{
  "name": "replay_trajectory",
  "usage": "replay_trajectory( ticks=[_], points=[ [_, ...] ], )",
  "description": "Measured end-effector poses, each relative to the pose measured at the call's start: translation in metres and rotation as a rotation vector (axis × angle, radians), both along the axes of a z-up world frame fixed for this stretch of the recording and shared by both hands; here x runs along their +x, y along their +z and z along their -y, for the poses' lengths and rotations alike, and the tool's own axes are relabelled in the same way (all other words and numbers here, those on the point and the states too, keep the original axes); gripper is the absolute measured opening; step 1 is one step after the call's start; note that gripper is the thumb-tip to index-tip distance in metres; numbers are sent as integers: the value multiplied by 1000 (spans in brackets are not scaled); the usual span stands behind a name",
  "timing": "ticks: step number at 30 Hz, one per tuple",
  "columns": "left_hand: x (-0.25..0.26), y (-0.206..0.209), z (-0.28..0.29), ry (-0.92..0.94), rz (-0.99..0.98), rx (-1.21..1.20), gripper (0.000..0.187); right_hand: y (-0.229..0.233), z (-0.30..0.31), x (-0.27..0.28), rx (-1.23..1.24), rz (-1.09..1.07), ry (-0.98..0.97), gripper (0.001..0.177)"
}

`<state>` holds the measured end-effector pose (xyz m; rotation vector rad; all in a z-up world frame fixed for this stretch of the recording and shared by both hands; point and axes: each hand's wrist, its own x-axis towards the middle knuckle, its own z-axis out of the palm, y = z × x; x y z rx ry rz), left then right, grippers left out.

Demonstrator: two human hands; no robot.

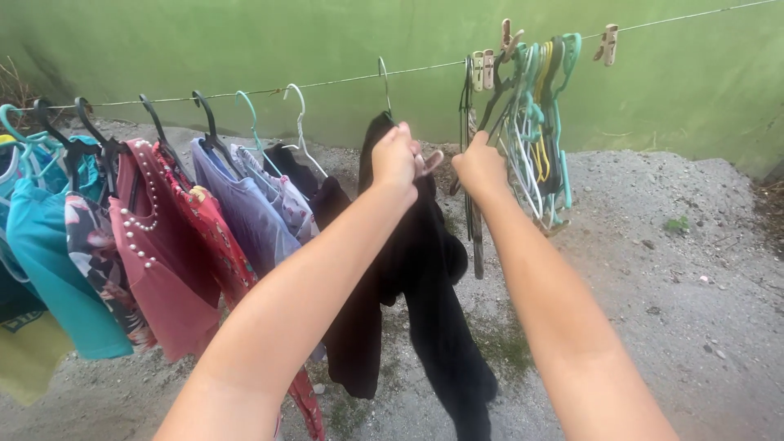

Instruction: Hanging wet laundry on a clothesline using hangers and clothespins.

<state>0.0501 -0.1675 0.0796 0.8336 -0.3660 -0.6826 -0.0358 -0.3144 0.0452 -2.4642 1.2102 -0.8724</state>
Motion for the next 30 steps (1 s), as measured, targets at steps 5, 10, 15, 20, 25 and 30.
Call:
replay_trajectory(
  ticks=[5,10,15,20,25,30],
  points=[
    [23,18,13,16,-42,15,18,4,-6,-7,11,-15,20,53],
    [69,-19,51,77,35,4,25,9,-10,-11,-4,-9,20,52],
    [54,-27,17,33,-10,163,21,5,-11,-11,21,-20,38,52],
    [92,-79,23,6,341,278,20,5,-18,-14,44,-36,48,57],
    [103,-80,-10,43,671,549,30,3,-21,-10,73,-41,16,59],
    [93,-95,-51,233,1344,1199,31,2,-18,-13,43,-44,26,55]
  ],
)
